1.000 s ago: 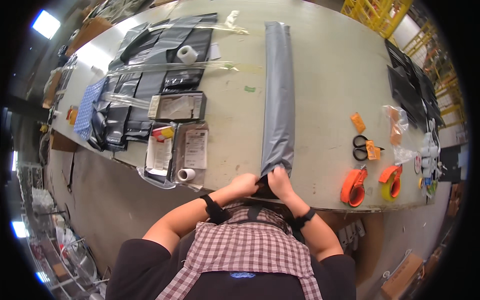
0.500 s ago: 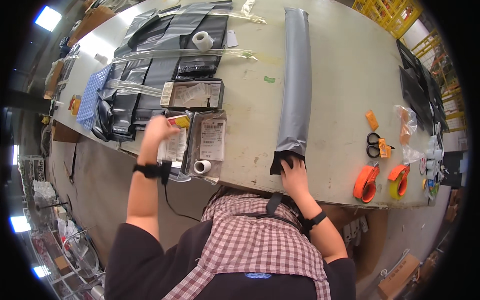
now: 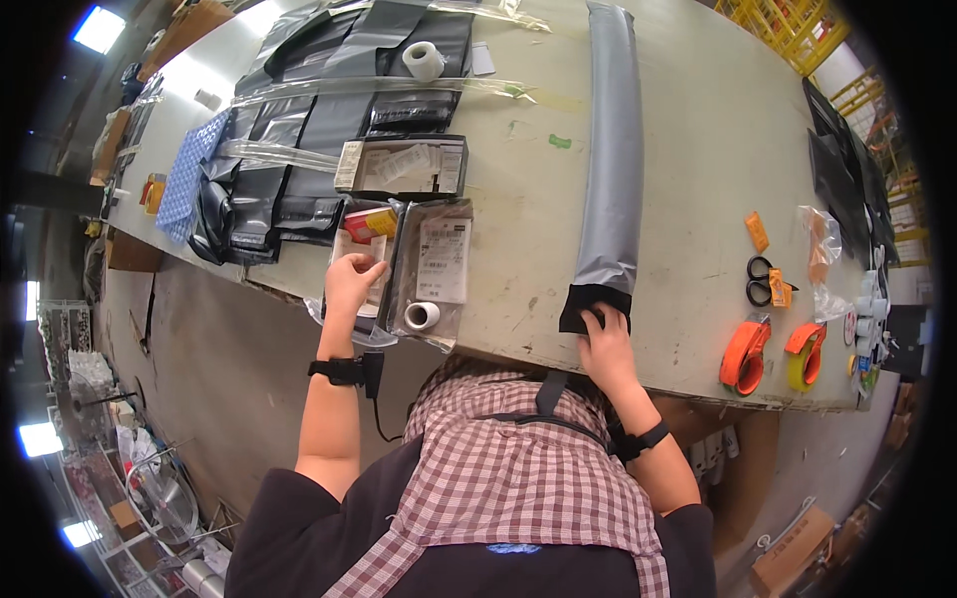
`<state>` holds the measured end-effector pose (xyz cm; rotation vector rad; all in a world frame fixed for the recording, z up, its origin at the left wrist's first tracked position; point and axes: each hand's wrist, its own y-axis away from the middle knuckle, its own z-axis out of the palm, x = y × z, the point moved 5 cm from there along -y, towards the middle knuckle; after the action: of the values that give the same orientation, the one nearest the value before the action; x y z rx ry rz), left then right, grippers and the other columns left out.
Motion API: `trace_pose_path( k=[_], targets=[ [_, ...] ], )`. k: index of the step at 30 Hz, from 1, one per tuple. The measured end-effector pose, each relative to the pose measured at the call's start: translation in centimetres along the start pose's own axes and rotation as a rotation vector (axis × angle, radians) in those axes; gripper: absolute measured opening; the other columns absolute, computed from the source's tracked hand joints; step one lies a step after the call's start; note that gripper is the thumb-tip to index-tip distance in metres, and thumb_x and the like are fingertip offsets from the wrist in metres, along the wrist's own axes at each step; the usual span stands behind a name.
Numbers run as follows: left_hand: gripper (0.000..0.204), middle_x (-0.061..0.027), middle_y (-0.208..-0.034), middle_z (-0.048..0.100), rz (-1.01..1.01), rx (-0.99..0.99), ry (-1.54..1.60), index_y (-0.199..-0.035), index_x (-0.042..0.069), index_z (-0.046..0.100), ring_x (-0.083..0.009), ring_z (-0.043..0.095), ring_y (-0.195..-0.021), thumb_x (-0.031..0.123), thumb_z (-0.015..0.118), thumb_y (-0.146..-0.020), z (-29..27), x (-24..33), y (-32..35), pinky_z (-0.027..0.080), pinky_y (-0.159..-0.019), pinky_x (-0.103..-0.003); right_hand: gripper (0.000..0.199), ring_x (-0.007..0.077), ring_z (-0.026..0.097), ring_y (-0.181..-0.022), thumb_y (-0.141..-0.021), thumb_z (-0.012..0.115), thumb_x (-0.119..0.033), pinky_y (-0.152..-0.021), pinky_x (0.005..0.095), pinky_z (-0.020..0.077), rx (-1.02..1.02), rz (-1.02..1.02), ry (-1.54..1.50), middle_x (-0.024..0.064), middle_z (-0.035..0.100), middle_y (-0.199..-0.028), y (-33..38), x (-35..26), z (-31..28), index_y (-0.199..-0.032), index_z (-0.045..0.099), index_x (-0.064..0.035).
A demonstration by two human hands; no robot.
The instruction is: The person takes long rolled items from a box, slides them into black plastic sleeves, applies labels, and secures them with tape.
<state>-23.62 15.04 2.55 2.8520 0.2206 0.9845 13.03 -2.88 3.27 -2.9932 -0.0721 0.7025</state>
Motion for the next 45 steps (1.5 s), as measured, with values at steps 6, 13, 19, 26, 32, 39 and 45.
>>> trace_pose_path(
  k=[6,13,19,26,32,39,45],
  targets=[
    [0.023,-0.0126,-0.073,0.066,0.078,0.026,0.009,-0.082,0.0,0.068,-0.0206,0.064,-0.065,0.019,0.072,-0.07,-0.3,0.1,0.4,0.049,-0.061,-0.028,0.04,0.0386,0.045,-0.101,-0.068,0.061,-0.004,-0.088,0.0434,0.0404,-0.005,-0.007,0.036,0.0206,0.047,-0.109,-0.3,-0.5,0.0,-0.107,0.052,-0.0002],
    [0.009,-0.0043,-0.071,0.06,0.862,-0.003,0.053,-0.068,0.008,0.065,-0.0233,0.055,-0.064,0.011,0.071,-0.064,-2.4,11.5,7.0,0.046,-0.061,-0.031,0.038,0.0304,0.052,-0.098,-0.069,0.068,-0.011,-0.083,0.0376,0.044,-0.132,-0.002,-0.253,0.0132,0.053,-0.109,-3.4,-6.4,-3.3,-0.105,0.056,-0.0038],
    [0.009,-0.0063,-0.077,0.065,0.938,-0.108,0.246,-0.076,0.006,0.067,-0.0234,0.06,-0.073,0.007,0.068,-0.068,-0.8,12.8,4.3,0.048,-0.067,-0.032,0.012,0.0195,0.061,-0.055,-0.076,0.068,-0.01,-0.05,0.0261,0.0476,-0.027,-0.093,-0.562,0.0097,0.062,-0.068,-5.9,-9.6,-1.8,-0.084,0.065,-0.0017],
    [0.015,-0.0095,-0.086,0.058,0.843,0.264,-0.161,-0.083,0.003,0.064,-0.0263,0.056,-0.081,0.005,0.067,-0.069,-2.4,6.2,-2.3,0.046,-0.071,-0.034,0.008,0.0112,0.059,-0.052,-0.08,0.063,-0.003,-0.047,0.0216,0.0455,-0.066,0.174,-0.763,0.01,0.063,-0.071,-2.1,-5.9,-1.1,-0.085,0.064,0.004],
    [0.017,-0.0091,-0.087,0.059,0.795,0.287,-0.151,-0.082,0.003,0.06,-0.0277,0.055,-0.085,0.004,0.067,-0.067,-1.6,5.3,-3.0,0.045,-0.075,-0.036,0.009,0.0106,0.059,-0.053,-0.08,0.062,-0.002,-0.048,0.0214,0.0464,-0.015,0.269,-0.817,0.0084,0.062,-0.07,-1.9,-4.5,-1.5,-0.085,0.063,0.0048],
    [0.02,-0.0101,-0.093,0.059,0.801,0.282,-0.175,-0.09,0.003,0.058,-0.0279,0.055,-0.091,0.005,0.064,-0.071,-1.4,4.7,-3.1,0.045,-0.08,-0.036,0.008,0.0113,0.06,-0.054,-0.08,0.061,-0.002,-0.048,0.0218,0.0471,-0.031,0.231,-0.787,0.0092,0.062,-0.071,-1.8,-4.6,-1.9,-0.085,0.063,0.0049],
    [0.019,-0.0098,-0.092,0.059,0.798,0.266,-0.186,-0.09,0.003,0.058,-0.0276,0.055,-0.091,0.005,0.064,-0.071,-1.5,4.7,-3.0,0.046,-0.079,-0.036,0.008,0.012,0.061,-0.054,-0.08,0.061,-0.003,-0.048,0.0221,0.0472,-0.042,0.238,-0.801,0.0094,0.061,-0.071,-1.8,-4.2,-1.5,-0.085,0.063,0.0044]
  ],
)
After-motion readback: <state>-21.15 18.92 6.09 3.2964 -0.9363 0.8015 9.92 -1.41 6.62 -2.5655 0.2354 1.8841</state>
